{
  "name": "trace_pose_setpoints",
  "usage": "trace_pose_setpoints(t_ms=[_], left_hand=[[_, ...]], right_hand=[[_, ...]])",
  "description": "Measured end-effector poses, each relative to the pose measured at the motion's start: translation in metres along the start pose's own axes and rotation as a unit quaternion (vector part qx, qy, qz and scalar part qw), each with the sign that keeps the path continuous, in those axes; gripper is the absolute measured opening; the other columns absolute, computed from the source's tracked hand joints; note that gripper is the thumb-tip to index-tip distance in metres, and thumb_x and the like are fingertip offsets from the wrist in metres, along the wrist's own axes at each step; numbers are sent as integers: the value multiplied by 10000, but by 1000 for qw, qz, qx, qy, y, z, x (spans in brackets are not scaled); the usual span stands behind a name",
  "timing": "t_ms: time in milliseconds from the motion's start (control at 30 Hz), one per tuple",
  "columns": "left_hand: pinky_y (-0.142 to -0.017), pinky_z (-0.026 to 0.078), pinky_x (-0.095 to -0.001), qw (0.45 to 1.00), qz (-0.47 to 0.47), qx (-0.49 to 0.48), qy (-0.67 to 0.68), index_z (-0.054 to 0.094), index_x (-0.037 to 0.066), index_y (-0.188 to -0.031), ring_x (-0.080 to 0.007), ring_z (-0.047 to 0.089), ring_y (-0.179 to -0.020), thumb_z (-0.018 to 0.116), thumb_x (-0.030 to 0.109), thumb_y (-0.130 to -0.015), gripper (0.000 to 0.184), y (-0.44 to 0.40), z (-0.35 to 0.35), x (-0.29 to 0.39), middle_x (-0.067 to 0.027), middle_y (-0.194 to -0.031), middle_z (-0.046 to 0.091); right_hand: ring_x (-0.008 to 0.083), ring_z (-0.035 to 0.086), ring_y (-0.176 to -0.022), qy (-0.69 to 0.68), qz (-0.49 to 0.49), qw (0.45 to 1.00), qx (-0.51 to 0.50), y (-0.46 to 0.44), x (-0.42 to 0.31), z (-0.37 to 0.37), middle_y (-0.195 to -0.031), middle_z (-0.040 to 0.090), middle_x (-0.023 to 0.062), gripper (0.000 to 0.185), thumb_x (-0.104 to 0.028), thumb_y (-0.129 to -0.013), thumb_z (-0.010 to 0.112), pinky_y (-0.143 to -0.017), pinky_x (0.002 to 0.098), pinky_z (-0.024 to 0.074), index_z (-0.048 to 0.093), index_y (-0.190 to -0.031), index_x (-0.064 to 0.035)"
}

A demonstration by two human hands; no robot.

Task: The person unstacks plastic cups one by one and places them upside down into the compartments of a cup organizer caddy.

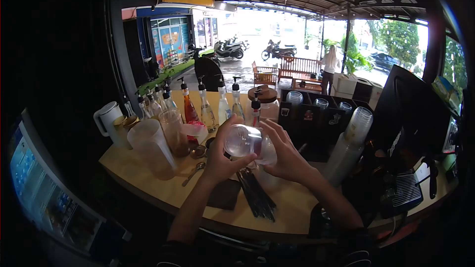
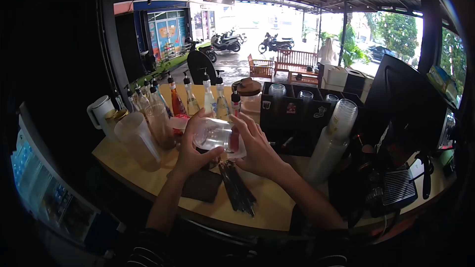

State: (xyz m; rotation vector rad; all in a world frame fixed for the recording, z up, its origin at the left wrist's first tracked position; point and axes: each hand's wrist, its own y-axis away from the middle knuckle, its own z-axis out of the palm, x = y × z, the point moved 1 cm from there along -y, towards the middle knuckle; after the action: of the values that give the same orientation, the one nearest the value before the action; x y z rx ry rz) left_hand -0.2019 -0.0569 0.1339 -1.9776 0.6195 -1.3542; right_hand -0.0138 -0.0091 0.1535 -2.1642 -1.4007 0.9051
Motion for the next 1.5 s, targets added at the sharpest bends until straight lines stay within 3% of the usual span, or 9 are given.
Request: trace_pose_setpoints(t_ms=[100,133,267,600,767,833,933,1033,1500], left_hand=[[-931,423,-331,982,-83,74,155,292,45,-1296,-235,496,-1099,765,208,-687,789,12,-12,-4,-131,-1205,440],[-893,449,-307,974,-64,109,190,331,61,-1245,-200,501,-1063,744,215,-716,688,16,-13,-5,-114,-1122,460],[-899,454,-335,962,-135,131,199,337,81,-1235,-199,507,-1050,718,294,-747,655,30,-15,-30,-115,-1118,473],[-954,401,-380,986,-21,19,167,383,95,-1203,-232,427,-1185,795,101,-648,691,46,-5,-19,-120,-1208,455],[-984,358,-427,971,163,-46,-170,408,116,-1166,-316,391,-1227,779,87,-643,642,48,1,5,-173,-1302,383],[-996,340,-440,971,159,-42,-176,386,89,-1211,-328,361,-1245,778,119,-662,676,48,9,9,-174,-1314,370],[-1009,342,-414,988,-6,22,154,331,19,-1284,-272,380,-1230,782,176,-683,769,48,18,3,-147,-1297,394],[-990,376,-376,982,-110,-51,145,375,28,-1266,-226,443,-1179,784,156,-676,729,43,15,2,-117,-1257,442],[-932,455,-342,958,-95,-52,264,416,40,-1239,-206,479,-1147,794,97,-647,705,39,26,-10,-101,-1237,473]], right_hand=[[324,365,-1235,-118,32,991,59,3,-16,-9,-1347,294,187,904,-104,-618,727,-999,410,353,219,-1366,-78],[276,510,-1109,-114,37,988,96,6,-14,-8,-1228,452,195,691,-84,-700,688,-936,359,422,360,-1307,-42],[151,628,-824,-249,58,967,-3,10,-9,3,-863,652,104,184,-79,-861,559,-768,282,492,621,-997,28],[115,623,-797,-452,129,882,34,26,1,3,-838,651,76,204,-141,-913,516,-729,238,494,612,-966,31],[101,612,-757,-555,209,804,39,36,14,0,-785,641,72,231,-178,-930,492,-696,233,496,592,-955,28],[116,615,-757,-513,201,833,58,40,9,0,-802,638,80,220,-166,-925,498,-708,253,502,585,-958,34],[117,614,-756,-455,178,869,83,45,-3,-4,-807,636,83,207,-149,-921,504,-705,254,500,581,-961,38],[105,611,-753,-442,164,878,88,49,-6,-9,-809,640,84,191,-129,-916,513,-690,236,493,582,-968,41],[118,600,-784,-412,178,888,102,61,-18,-16,-837,623,87,179,-116,-919,501,-717,250,486,576,-971,38]])
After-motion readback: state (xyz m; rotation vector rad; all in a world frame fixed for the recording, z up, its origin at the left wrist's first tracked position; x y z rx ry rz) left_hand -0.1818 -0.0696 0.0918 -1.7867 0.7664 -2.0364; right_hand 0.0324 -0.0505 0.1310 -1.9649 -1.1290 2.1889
